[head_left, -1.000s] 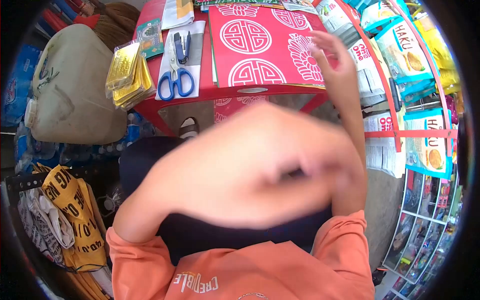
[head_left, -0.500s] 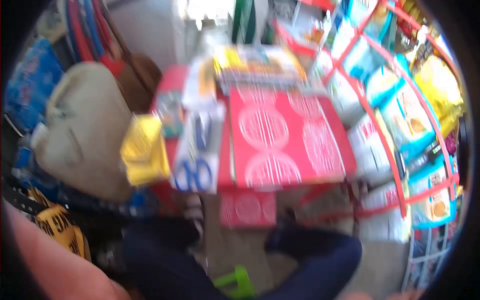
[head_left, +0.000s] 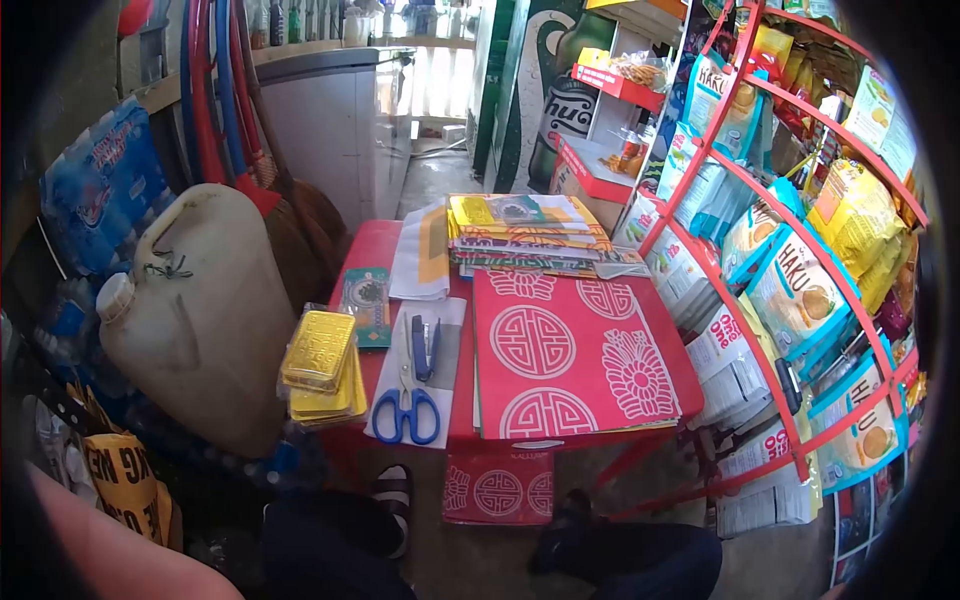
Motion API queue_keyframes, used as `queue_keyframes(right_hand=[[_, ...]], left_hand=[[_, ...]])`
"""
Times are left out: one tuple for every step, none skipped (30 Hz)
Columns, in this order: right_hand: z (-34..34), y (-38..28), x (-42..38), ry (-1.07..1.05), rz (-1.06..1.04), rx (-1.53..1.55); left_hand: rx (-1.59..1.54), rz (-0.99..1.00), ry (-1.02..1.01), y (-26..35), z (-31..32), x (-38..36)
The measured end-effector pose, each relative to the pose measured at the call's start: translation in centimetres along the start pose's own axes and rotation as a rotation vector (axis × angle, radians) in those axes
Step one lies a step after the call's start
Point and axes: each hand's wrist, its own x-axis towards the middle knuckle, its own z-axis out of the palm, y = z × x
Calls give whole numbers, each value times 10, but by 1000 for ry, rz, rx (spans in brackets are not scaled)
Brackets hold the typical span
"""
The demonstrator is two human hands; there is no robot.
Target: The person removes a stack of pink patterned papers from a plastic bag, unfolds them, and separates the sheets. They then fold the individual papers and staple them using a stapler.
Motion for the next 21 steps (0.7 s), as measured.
queue_keyframes(right_hand=[[1, 1, 1, -2, 1, 0], [2, 1, 2, -9, -2, -1], [3, 2, 2, -11, -2, -2], [4, 3, 2, -7, 0, 1], [4, 1, 1, -6, 4, 7], [4, 2, 1, -7, 9, 11], [5, 2, 3, -9, 13, 9], [5, 2, 1, -8, 13, 11], [5, 2, 2, -11, 16, 14], [5, 3, 2, -12, 18, 13], [5, 2, 2, -17, 22, 14], [5, 3, 3, -19, 22, 12], [5, 2, 2, -25, 26, 13], [6, 2, 2, -26, 25, 14], [6, 2, 1, -26, 27, 17], [6, 3, 0, -23, 29, 22], [5, 4, 0, -20, 35, 22], [5, 4, 0, -23, 37, 21], [5, 4, -1, -25, 37, 22], [5, 4, -1, -26, 37, 23], [6, 4, -1, -28, 37, 24]], left_hand=[[2, -7, 5, -1, -1, -1], [2, -8, 8, -1, -1, -2], [7, -1, 14, -1, -1, -3], [8, -4, 20, -1, -1, -5], [16, -10, 25, 0, -2, -6], [16, -22, 29, -1, -2, -10], [18, -32, 33, -1, -2, -12], [21, -37, 36, -1, -3, -13], [23, -41, 42, -2, -2, -14], [26, -47, 43, -2, -2, -15], [25, -49, 45, -1, -2, -16], [27, -50, 48, -1, -2, -17], [27, -55, 49, 0, -2, -19], [31, -52, 54, 1, -3, -19], [33, -50, 59, 2, -3, -20], [41, -57, 60, 1, -3, -22], [40, -64, 64, 1, -3, -23], [42, -62, 65, 2, -2, -24], [44, -67, 66, 1, -3, -24], [50, -64, 71, 2, -3, -26], [51, -59, 75, 4, -3, -26]])
